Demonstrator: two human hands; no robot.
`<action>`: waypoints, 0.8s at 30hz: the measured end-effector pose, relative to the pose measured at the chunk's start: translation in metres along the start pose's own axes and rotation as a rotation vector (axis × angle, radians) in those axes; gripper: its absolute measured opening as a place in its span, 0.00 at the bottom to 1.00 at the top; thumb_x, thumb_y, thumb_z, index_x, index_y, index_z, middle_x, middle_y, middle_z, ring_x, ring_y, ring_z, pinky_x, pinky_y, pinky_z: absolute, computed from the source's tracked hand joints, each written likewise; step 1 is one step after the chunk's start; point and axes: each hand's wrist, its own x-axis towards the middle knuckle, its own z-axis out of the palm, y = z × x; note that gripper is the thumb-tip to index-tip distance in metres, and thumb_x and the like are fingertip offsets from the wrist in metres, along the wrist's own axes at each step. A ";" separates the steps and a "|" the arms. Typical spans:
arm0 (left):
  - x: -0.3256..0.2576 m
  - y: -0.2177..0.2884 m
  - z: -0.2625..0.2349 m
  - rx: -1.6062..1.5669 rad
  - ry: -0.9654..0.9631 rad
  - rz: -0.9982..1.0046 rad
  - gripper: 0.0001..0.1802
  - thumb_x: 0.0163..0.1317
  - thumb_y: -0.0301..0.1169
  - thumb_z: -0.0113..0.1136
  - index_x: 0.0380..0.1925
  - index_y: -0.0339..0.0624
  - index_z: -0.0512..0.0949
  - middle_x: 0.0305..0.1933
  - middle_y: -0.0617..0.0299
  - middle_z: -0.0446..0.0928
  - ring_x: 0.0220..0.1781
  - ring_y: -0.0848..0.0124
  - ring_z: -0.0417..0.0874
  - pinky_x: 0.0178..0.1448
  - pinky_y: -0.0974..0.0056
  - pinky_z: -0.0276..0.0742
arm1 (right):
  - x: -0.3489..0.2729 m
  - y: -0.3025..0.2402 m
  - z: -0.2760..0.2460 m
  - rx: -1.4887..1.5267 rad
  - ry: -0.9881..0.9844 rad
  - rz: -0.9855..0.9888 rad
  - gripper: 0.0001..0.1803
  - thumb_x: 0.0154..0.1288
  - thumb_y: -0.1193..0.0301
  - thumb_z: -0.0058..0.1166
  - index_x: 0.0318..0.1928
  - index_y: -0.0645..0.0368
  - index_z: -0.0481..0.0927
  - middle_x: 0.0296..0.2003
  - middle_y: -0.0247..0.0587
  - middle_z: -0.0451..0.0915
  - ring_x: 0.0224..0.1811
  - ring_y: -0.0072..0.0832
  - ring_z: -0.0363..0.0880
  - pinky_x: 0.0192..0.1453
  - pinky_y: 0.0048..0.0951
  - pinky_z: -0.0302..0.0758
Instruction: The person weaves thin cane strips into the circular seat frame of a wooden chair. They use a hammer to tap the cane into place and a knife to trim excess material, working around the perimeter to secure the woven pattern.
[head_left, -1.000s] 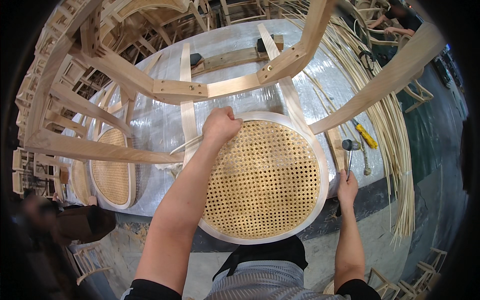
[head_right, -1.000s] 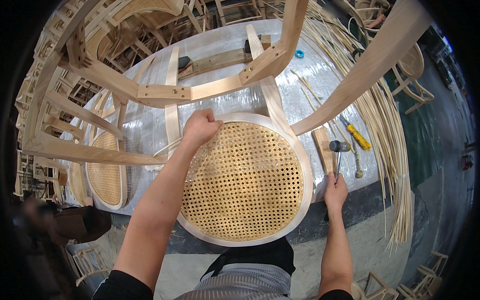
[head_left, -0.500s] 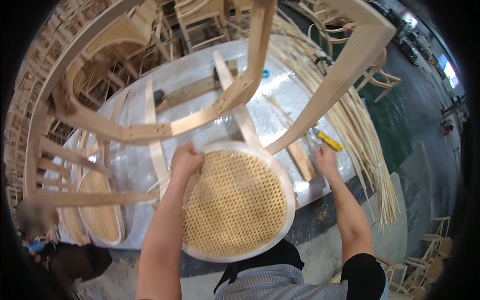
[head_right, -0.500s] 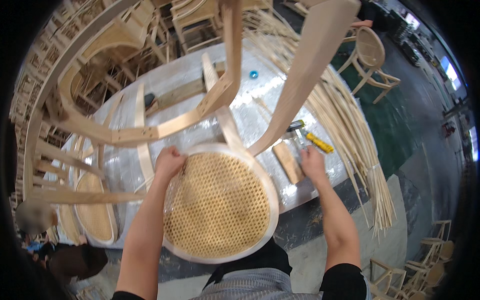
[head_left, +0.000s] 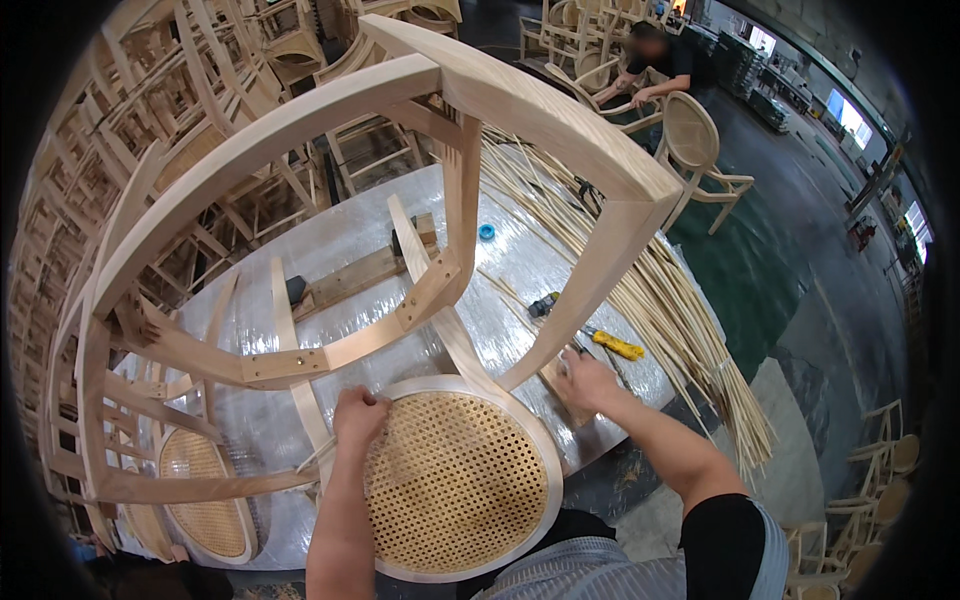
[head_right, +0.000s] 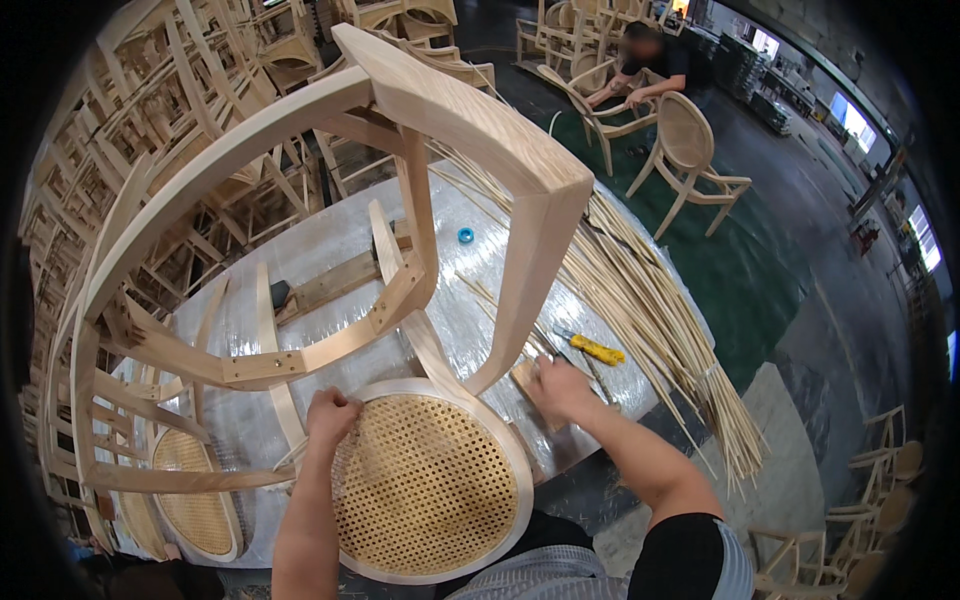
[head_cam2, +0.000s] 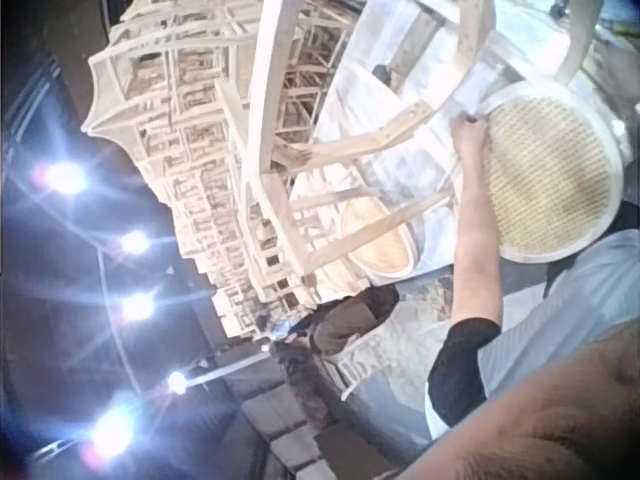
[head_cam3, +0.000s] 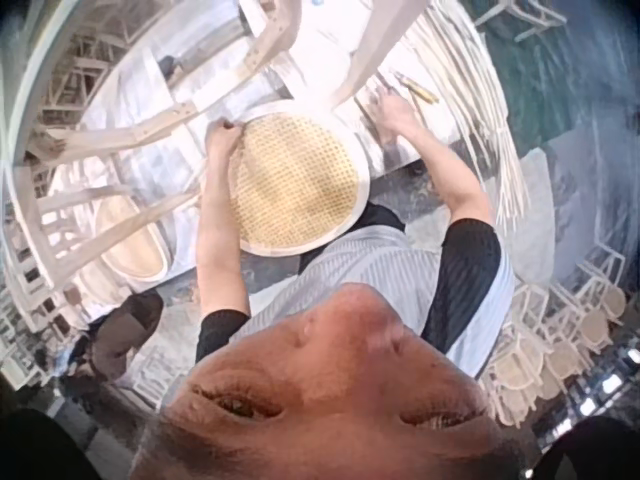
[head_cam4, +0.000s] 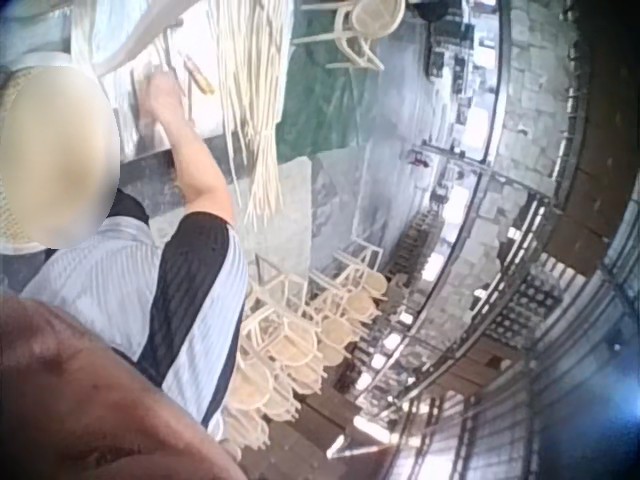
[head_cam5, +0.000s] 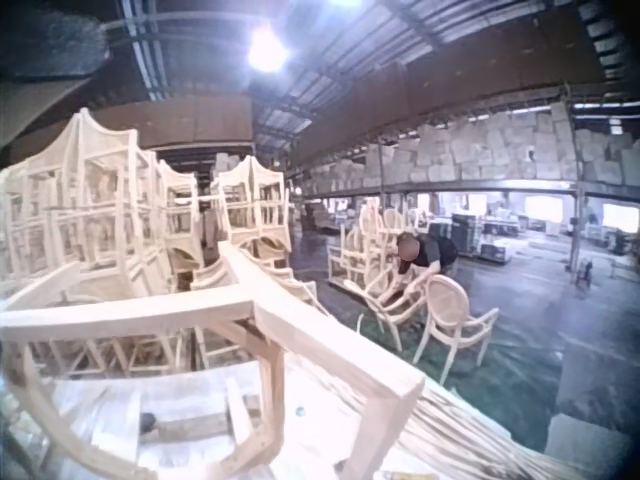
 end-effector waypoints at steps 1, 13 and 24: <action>0.002 -0.004 0.002 0.001 0.022 0.020 0.23 0.53 0.46 0.74 0.28 0.34 0.81 0.37 0.44 0.83 0.39 0.49 0.87 0.47 0.49 0.83 | -0.006 -0.009 -0.002 -0.022 -0.024 0.008 0.35 0.72 0.58 0.64 0.72 0.60 0.67 0.55 0.65 0.81 0.57 0.58 0.84 0.62 0.53 0.81; 0.012 0.005 0.007 0.022 -0.126 -0.041 0.22 0.57 0.48 0.73 0.33 0.37 0.86 0.47 0.43 0.84 0.51 0.45 0.88 0.59 0.48 0.83 | -0.061 0.009 -0.011 0.178 0.169 0.143 0.56 0.64 0.55 0.65 0.86 0.51 0.47 0.60 0.62 0.81 0.60 0.56 0.84 0.65 0.53 0.80; 0.013 0.011 -0.005 0.108 -0.130 0.001 0.23 0.54 0.45 0.69 0.43 0.37 0.90 0.47 0.40 0.89 0.53 0.43 0.90 0.61 0.46 0.85 | -0.164 -0.071 -0.063 0.948 0.111 -0.235 0.50 0.61 0.72 0.72 0.79 0.54 0.56 0.37 0.43 0.81 0.40 0.27 0.83 0.43 0.29 0.78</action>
